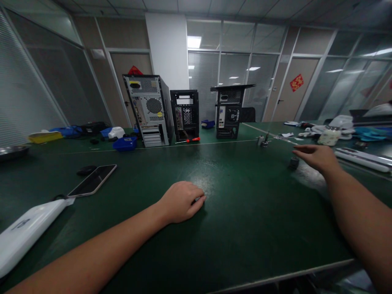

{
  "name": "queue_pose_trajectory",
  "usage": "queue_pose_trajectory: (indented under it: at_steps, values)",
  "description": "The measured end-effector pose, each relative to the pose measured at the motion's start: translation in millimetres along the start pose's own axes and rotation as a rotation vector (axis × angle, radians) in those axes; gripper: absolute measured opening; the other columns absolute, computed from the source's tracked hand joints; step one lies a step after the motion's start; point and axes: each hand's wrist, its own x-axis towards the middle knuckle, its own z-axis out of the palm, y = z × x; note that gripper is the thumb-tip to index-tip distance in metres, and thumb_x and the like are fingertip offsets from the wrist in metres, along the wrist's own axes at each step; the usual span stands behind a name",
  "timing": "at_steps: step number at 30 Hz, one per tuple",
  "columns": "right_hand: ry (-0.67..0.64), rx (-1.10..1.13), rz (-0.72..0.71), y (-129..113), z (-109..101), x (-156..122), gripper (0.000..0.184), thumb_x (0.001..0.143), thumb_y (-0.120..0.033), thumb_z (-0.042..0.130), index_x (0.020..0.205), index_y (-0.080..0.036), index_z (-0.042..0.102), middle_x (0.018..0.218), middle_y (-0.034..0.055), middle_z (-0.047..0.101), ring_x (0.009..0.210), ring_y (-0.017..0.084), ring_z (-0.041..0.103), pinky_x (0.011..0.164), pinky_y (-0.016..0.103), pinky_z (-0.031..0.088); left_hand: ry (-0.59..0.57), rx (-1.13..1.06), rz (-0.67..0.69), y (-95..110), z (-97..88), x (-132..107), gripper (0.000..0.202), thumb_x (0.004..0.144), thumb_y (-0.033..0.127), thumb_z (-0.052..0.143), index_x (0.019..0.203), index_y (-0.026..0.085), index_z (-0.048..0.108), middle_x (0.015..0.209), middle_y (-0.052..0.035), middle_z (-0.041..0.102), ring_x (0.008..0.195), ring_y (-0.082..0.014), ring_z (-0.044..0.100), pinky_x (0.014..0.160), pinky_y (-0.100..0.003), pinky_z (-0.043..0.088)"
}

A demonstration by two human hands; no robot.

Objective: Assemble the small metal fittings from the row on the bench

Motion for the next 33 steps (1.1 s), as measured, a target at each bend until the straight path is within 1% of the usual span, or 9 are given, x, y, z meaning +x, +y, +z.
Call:
queue_pose_trajectory:
  at_steps: [2,4,7,12,19,23,27,31,33]
  values:
    - [-0.09,-0.057,-0.007,2,-3,2,0.042,0.08,-0.053,0.07,0.109,-0.026,0.08,0.101,0.0073,0.079,0.096,0.029,0.069,0.081,0.037,0.049,-0.005,-0.002,-0.003,0,-0.4,0,0.027,0.102,0.027,0.047,0.086,0.018,0.067,0.076,-0.0016,0.065,0.071,-0.0178,0.059,0.069,-0.032,0.041]
    - [-0.133,-0.081,-0.014,4,-4,4,0.039,0.079,-0.051,0.071,0.107,-0.025,0.08,0.099,0.0072,0.079,0.092,0.028,0.069,0.079,0.037,0.048,-0.008,0.005,-0.002,0,-0.3,1,0.027,0.102,0.027,0.047,0.086,0.018,0.067,0.076,-0.0018,0.066,0.071,-0.018,0.059,0.069,-0.032,0.041]
    - [-0.121,-0.055,-0.016,7,-1,6,0.038,0.077,-0.051,0.072,0.104,-0.025,0.08,0.097,0.006,0.079,0.091,0.027,0.07,0.078,0.036,0.048,-0.007,0.02,0.001,0,0.8,2,0.027,0.102,0.028,0.047,0.086,0.018,0.067,0.075,-0.0018,0.066,0.07,-0.0182,0.059,0.068,-0.032,0.041]
    - [-0.118,-0.04,-0.012,9,4,7,0.041,0.074,-0.053,0.073,0.102,-0.024,0.079,0.095,0.0064,0.079,0.091,0.028,0.07,0.076,0.037,0.048,-0.006,0.018,-0.002,0,1.6,2,0.028,0.102,0.028,0.046,0.087,0.018,0.067,0.076,-0.0021,0.066,0.071,-0.0182,0.06,0.069,-0.032,0.043]
    - [-0.121,0.038,0.121,2,1,2,0.045,0.07,-0.054,0.077,0.102,-0.022,0.078,0.094,0.0086,0.078,0.091,0.029,0.069,0.075,0.037,0.047,-0.014,-0.001,-0.013,1,-1.0,0,0.029,0.102,0.028,0.046,0.087,0.018,0.068,0.076,-0.003,0.067,0.071,-0.018,0.061,0.07,-0.031,0.043]
    - [-0.156,0.141,0.178,6,5,1,0.043,0.071,-0.053,0.078,0.101,-0.021,0.077,0.093,0.0095,0.078,0.085,0.026,0.07,0.077,0.037,0.048,-0.015,0.007,-0.008,1,-1.1,1,0.028,0.102,0.028,0.046,0.087,0.018,0.068,0.076,-0.0025,0.066,0.071,-0.0182,0.061,0.07,-0.032,0.043]
    - [-0.171,0.192,0.141,12,10,5,0.041,0.068,-0.048,0.08,0.099,-0.022,0.076,0.093,0.0069,0.078,0.084,0.025,0.071,0.078,0.036,0.05,-0.007,0.009,-0.001,0,-0.4,1,0.028,0.102,0.028,0.046,0.085,0.018,0.067,0.074,-0.0021,0.066,0.069,-0.0178,0.06,0.068,-0.032,0.043]
    - [-0.174,0.069,0.08,17,12,11,0.04,0.07,-0.048,0.076,0.102,-0.024,0.077,0.09,0.0055,0.078,0.087,0.027,0.071,0.075,0.036,0.049,-0.008,0.003,-0.003,0,0.1,0,0.028,0.102,0.028,0.046,0.086,0.018,0.067,0.076,-0.0024,0.066,0.071,-0.018,0.06,0.069,-0.031,0.043]
    - [-0.137,0.008,0.019,19,13,13,0.041,0.071,-0.05,0.073,0.102,-0.024,0.078,0.089,0.0057,0.078,0.083,0.026,0.071,0.072,0.035,0.049,-0.012,0.006,-0.003,0,0.6,0,0.027,0.102,0.027,0.047,0.087,0.018,0.067,0.077,-0.0023,0.066,0.071,-0.0181,0.06,0.069,-0.031,0.043]
